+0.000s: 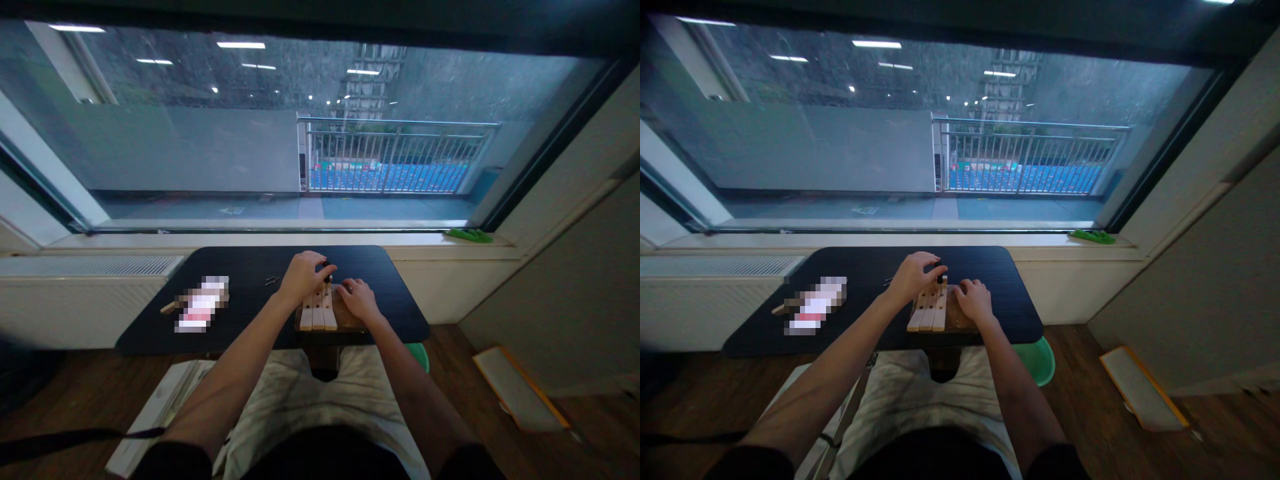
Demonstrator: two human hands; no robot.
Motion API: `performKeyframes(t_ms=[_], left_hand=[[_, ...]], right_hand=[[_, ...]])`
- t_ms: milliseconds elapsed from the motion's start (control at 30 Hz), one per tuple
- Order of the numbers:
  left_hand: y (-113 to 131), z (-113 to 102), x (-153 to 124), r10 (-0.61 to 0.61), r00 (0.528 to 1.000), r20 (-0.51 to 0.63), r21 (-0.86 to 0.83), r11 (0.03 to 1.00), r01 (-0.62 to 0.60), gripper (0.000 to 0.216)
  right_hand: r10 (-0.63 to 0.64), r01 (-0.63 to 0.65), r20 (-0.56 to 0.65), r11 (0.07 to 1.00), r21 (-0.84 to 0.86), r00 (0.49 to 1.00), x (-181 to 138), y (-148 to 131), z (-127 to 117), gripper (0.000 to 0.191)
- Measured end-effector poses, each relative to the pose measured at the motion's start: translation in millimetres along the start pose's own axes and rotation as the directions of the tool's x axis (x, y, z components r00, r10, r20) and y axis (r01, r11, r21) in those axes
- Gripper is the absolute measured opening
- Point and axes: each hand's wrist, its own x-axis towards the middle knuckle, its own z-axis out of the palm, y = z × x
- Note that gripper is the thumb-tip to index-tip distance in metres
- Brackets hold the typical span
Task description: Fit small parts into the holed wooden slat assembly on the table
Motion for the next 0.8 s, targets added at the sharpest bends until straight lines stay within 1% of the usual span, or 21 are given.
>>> performKeyframes(t_ms=[200,300,400,467,600,667,800], left_hand=[[0.5,0.8,0.7,0.086,0.996,0.015,0.077,0.993,-0.087,0.017],[0.1,1.5,-0.2,0.066,0.997,0.030,0.098,0.993,-0.068,0.020],[-0.2,1.9,-0.8,0.065,0.998,0.022,0.104,0.992,-0.067,0.022],[-0.6,2.4,-0.8,0.061,0.998,0.020,0.076,0.995,-0.062,0.022],[-1.8,2.8,-0.9,-0.012,0.999,0.038,-0.022,1.000,0.013,0.021],[-1.3,1.7,-1.3,-0.031,0.998,0.048,-0.032,0.999,0.032,0.023],[2.7,-2.2,-2.7,-0.029,0.996,0.081,-0.041,0.999,0.032,0.027]], right_hand=[[0.000,0.000,-0.001,1.000,-0.003,1.000,0.5,0.9,1.0,0.034],[-0.001,0.001,-0.002,1.000,-0.004,1.000,0.6,1.1,1.3,0.033],[-0.003,0.003,-0.004,1.000,-0.002,1.000,0.5,0.9,1.4,0.034],[-0.004,0.004,-0.005,1.000,-0.003,1.000,0.4,0.7,1.2,0.034],[-0.003,0.003,-0.005,1.000,-0.007,1.000,-0.1,0.7,0.3,0.033],[-0.004,0.004,-0.004,1.000,-0.008,1.000,-0.4,0.8,0.0,0.034],[-0.005,0.005,-0.004,1.000,-0.006,1.000,-0.5,1.7,0.6,0.034]])
